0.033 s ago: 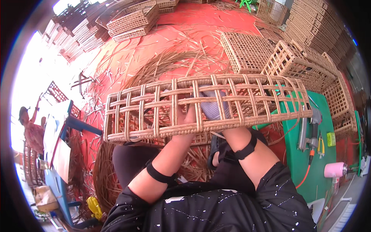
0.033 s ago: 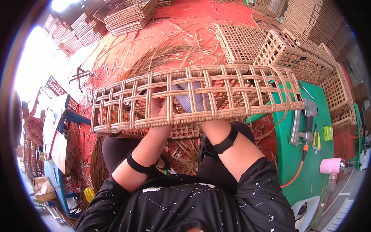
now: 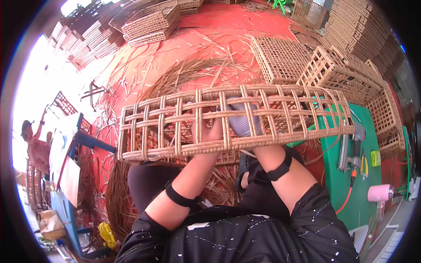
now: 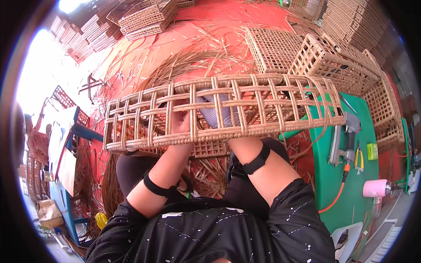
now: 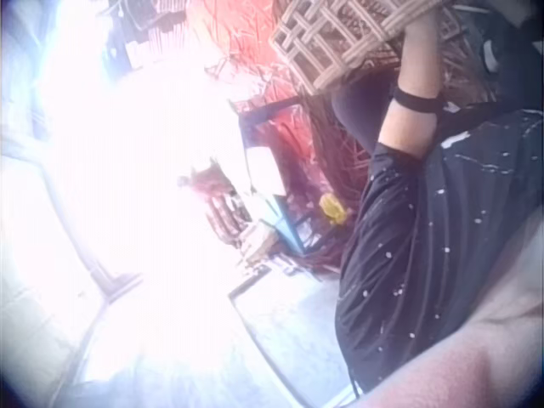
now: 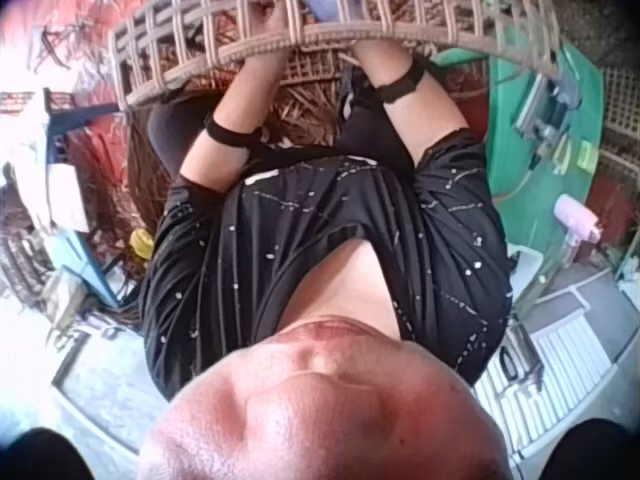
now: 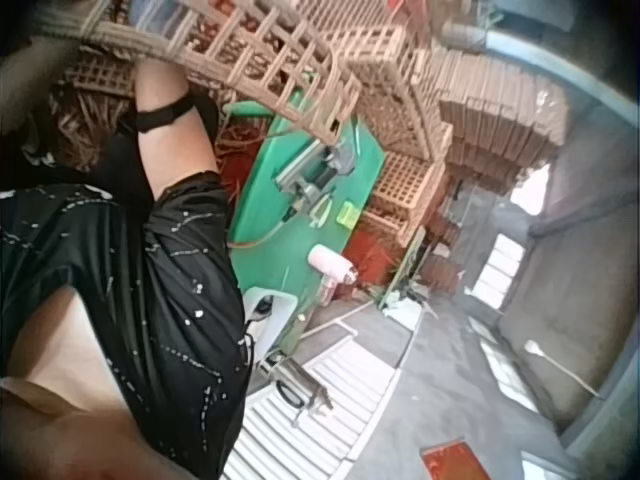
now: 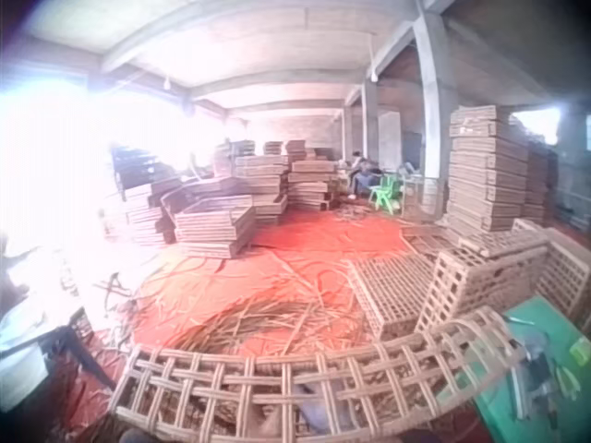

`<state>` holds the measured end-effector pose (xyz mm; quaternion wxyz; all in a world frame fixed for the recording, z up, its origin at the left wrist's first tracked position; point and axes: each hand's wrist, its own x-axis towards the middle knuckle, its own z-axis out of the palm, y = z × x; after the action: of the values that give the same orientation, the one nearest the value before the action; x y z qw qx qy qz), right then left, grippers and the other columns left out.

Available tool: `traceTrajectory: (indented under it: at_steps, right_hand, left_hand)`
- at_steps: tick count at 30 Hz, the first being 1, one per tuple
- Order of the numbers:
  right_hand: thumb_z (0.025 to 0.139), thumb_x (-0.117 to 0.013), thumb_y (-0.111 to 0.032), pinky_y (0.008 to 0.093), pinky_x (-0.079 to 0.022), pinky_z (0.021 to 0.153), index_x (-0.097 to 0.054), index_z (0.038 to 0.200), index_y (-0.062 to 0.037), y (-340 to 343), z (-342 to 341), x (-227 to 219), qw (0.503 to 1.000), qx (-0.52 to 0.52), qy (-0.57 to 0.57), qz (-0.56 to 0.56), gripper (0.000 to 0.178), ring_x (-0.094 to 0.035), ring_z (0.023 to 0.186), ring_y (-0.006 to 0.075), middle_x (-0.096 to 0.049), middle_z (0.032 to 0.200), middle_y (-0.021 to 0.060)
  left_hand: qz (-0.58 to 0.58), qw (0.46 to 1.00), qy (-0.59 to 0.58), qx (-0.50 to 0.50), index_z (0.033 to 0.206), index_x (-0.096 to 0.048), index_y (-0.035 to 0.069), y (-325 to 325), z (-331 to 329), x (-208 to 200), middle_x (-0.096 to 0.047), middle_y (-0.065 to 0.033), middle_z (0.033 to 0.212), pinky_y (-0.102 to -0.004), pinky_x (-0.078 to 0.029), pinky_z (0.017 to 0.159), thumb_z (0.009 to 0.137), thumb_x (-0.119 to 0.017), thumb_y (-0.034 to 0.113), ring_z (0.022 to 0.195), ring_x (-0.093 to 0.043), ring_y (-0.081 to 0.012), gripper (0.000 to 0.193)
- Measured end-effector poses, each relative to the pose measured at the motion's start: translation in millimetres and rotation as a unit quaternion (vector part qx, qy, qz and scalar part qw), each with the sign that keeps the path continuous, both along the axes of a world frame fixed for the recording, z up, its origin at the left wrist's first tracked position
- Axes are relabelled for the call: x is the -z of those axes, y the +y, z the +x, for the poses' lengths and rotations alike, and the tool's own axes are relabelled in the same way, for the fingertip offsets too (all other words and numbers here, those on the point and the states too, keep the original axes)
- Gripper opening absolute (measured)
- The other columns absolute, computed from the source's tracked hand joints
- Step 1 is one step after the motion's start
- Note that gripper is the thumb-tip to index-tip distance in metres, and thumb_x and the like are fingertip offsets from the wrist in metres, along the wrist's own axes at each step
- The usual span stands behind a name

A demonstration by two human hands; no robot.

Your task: The recorder is weaving rattan or bamboo strips around a furniture frame, using tools like a nail gun and pliers to secure and trim the material.

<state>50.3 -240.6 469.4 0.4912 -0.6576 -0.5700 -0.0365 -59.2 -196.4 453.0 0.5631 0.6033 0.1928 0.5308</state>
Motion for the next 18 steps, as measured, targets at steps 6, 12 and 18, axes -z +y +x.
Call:
traceTrajectory:
  at_steps: [6, 12, 18]
  right_hand:
    - [0.08, -0.058, -0.018, 0.0403, -0.047, 0.067, -0.063, 0.085, -0.003, -10, -2, -14, 0.998, 0.014, -0.042, -0.034, 0.016, -0.06, 0.073, 0.0301, -0.063, 0.078, 0.015]
    - [0.077, -0.062, -0.021, 0.041, -0.047, 0.071, -0.062, 0.09, -0.0035, -11, -1, -17, 0.998, -0.04, 0.0, -0.041, 0.022, -0.059, 0.077, 0.0314, -0.062, 0.082, 0.0154]
    - [0.083, -0.059, -0.022, 0.0403, -0.046, 0.076, -0.061, 0.095, -0.001, -18, 0, -2, 0.973, -0.135, 0.185, 0.025, 0.025, -0.059, 0.085, 0.0296, -0.064, 0.09, 0.01]
  left_hand:
    - [-0.11, 0.992, -0.05, 0.043, 0.111, -0.05, 0.002, -3, -2, -14, -0.055, -0.005, 0.095, -0.028, -0.044, 0.077, 0.078, -0.061, -0.001, 0.088, -0.053, -0.0141, 0.035]
    - [-0.14, 0.982, -0.102, 0.072, 0.112, -0.051, 0.001, 0, -1, -4, -0.053, -0.0099, 0.104, -0.0327, -0.043, 0.084, 0.08, -0.057, 0.001, 0.095, -0.052, -0.0216, 0.033]
    - [0.158, 0.978, 0.1, -0.091, 0.111, -0.053, -0.004, 2, -15, 14, -0.051, -0.0231, 0.112, -0.0432, -0.043, 0.085, 0.081, -0.058, 0.007, 0.102, -0.05, -0.0421, 0.032]
